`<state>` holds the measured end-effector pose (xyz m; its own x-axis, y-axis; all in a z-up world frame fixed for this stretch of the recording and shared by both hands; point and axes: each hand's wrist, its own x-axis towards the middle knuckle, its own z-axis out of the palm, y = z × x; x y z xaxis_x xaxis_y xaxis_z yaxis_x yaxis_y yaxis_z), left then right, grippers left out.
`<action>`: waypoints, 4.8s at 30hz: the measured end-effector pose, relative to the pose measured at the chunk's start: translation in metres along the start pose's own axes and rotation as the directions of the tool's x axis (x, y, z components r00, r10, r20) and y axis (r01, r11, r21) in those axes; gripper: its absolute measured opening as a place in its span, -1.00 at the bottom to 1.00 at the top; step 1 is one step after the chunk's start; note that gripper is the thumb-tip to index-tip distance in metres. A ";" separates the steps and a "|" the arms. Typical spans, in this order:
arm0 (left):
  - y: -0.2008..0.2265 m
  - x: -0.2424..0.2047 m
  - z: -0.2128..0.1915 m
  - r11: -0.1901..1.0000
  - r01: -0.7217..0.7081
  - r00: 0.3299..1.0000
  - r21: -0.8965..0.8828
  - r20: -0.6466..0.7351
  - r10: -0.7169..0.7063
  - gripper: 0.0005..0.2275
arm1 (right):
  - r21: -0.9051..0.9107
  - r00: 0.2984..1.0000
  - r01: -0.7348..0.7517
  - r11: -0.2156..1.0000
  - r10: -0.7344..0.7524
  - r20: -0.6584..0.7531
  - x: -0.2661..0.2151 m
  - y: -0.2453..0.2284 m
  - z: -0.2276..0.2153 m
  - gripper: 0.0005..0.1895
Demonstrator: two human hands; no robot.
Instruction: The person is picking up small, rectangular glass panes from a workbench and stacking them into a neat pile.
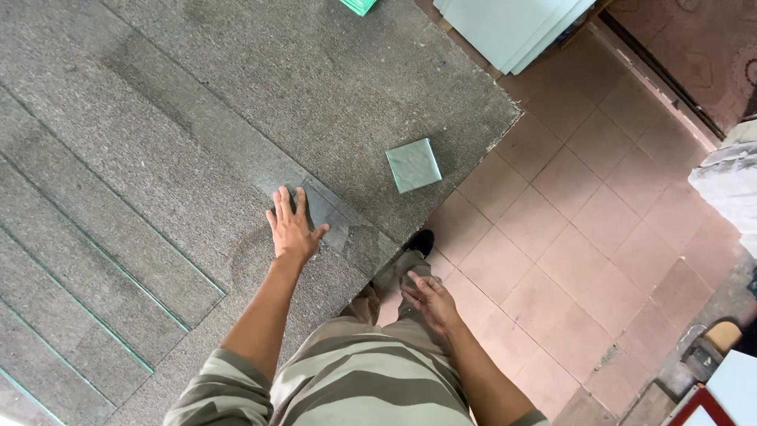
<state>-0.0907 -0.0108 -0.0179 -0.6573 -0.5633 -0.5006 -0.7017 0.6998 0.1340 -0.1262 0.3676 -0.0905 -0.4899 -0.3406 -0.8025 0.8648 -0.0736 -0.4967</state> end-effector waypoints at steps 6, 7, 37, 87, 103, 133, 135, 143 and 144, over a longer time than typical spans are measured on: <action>0.020 -0.024 0.023 0.999 -0.007 0.999 0.044 0.033 0.005 -0.04 | -0.021 1.000 -0.014 1.000 0.013 -0.029 -0.001 0.005 0.015 -0.79; 0.021 -0.027 0.023 0.999 -0.006 1.000 0.046 0.030 0.005 -0.04 | -0.019 1.000 -0.012 1.000 0.012 -0.026 -0.003 0.006 0.018 -0.79; 0.068 -0.102 0.054 0.970 -0.191 0.965 0.150 0.212 0.157 0.01 | 0.038 0.997 -0.074 0.996 0.075 -0.006 0.017 0.021 0.045 -0.50; -0.077 0.108 0.018 0.998 0.001 0.980 0.066 -0.197 0.012 -0.45 | -0.062 0.988 -0.142 0.988 0.138 -0.071 -0.026 -0.027 0.026 -0.49; -0.165 0.229 -0.187 0.904 0.362 0.931 -0.227 0.036 -0.364 -0.06 | 0.225 0.987 -0.055 0.973 0.018 0.161 -0.082 -0.038 -0.001 -0.59; -0.139 0.194 -0.088 0.937 0.346 0.935 0.039 0.065 -0.348 0.35 | 0.075 0.920 0.012 0.997 0.018 -0.391 -0.033 -0.003 0.052 -0.49; -0.142 0.201 -0.086 0.927 0.357 0.927 0.116 0.076 -0.367 0.37 | 0.181 0.960 0.002 0.983 0.049 -0.277 -0.022 0.012 0.045 -0.78; -0.136 0.197 -0.082 0.921 0.360 0.922 0.146 0.095 -0.376 0.38 | 0.298 0.990 -0.026 0.954 0.066 -0.126 -0.005 0.033 0.016 -0.80; -0.129 0.192 -0.083 0.926 0.364 0.922 0.103 0.099 -0.374 0.37 | 0.299 0.985 -0.017 0.954 0.068 -0.161 -0.010 0.031 0.019 -0.82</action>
<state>-0.1493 -0.2460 -0.0606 -0.3168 -0.7377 -0.5962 -0.8607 0.4877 -0.1461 -0.0922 0.3509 -0.0912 -0.4416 -0.1893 -0.8770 0.8661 -0.3452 -0.3616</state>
